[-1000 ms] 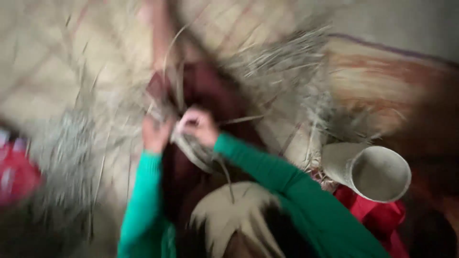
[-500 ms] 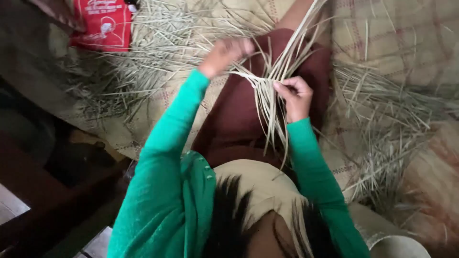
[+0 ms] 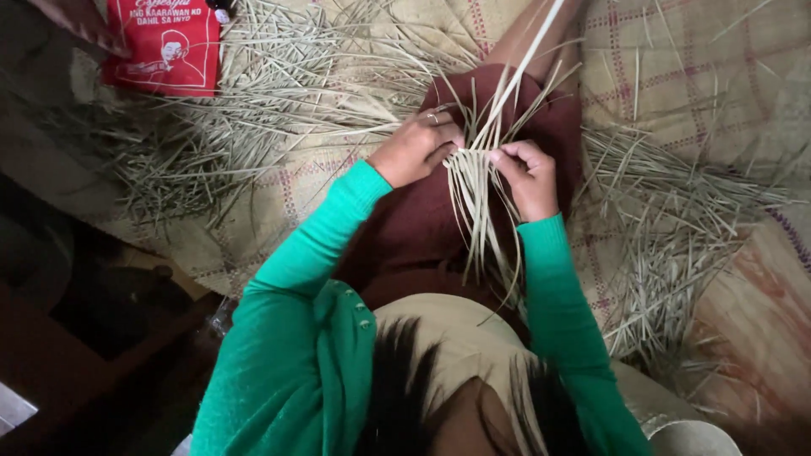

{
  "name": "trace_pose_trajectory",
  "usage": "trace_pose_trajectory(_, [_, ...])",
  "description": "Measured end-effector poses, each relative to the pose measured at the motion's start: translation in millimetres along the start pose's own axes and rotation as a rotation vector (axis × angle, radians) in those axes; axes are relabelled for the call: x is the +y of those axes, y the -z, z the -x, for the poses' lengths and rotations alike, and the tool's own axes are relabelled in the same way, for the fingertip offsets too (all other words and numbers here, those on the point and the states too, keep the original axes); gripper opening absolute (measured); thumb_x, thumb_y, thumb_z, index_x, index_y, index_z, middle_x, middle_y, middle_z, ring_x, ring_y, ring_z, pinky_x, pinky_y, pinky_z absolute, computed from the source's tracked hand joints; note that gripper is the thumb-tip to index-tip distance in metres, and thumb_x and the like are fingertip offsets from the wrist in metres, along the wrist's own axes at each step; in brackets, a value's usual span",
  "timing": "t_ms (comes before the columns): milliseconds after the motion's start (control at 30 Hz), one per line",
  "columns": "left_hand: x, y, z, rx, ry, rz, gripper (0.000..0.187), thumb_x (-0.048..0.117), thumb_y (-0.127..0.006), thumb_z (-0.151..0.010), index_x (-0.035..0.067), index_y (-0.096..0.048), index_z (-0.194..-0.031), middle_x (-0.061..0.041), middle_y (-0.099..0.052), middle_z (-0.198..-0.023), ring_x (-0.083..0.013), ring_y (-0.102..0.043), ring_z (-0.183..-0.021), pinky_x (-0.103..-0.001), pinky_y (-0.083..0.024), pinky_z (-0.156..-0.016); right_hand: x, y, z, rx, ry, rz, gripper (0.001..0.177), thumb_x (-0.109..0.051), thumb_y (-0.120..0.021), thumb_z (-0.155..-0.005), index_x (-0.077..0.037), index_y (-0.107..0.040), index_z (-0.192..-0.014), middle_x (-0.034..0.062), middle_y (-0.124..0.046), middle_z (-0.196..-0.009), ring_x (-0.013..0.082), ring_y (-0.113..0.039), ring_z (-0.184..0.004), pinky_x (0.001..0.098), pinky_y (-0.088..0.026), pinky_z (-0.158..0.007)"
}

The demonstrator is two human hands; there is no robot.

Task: Weaving dried grass strands together to form a structure

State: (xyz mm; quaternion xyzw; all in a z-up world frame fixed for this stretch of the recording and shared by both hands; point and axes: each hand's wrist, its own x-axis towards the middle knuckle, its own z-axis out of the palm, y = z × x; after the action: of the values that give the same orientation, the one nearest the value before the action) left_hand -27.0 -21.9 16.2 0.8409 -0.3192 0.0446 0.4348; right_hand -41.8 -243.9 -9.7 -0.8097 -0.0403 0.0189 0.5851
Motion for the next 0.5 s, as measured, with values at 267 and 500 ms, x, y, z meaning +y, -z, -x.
trace_pose_trajectory(267, [12, -11, 8, 0.063, 0.111, 0.046, 0.006, 0.007, -0.055, -0.079, 0.006, -0.053, -0.085, -0.009, -0.048, -0.084, -0.0330, -0.055, -0.080, -0.041, -0.045, -0.074, -92, -19, 12, 0.083, 0.516, 0.499, 0.014, -0.018, -0.071, -0.077, -0.012, -0.061, -0.084, 0.0010, -0.049, -0.078, 0.0201, -0.049, -0.071, 0.0324, -0.040, -0.067])
trace_pose_trajectory(500, [35, -10, 10, 0.067, 0.275, 0.186, 0.015, -0.005, -0.054, -0.075, 0.000, -0.059, -0.089, -0.021, -0.059, -0.083, -0.0413, -0.055, -0.088, -0.047, -0.043, -0.081, -92, -40, 24, 0.061, 0.578, 1.112, 0.016, -0.020, -0.060, -0.061, -0.014, -0.064, -0.076, 0.0063, -0.053, -0.084, 0.0250, -0.046, -0.078, 0.0400, -0.030, -0.061])
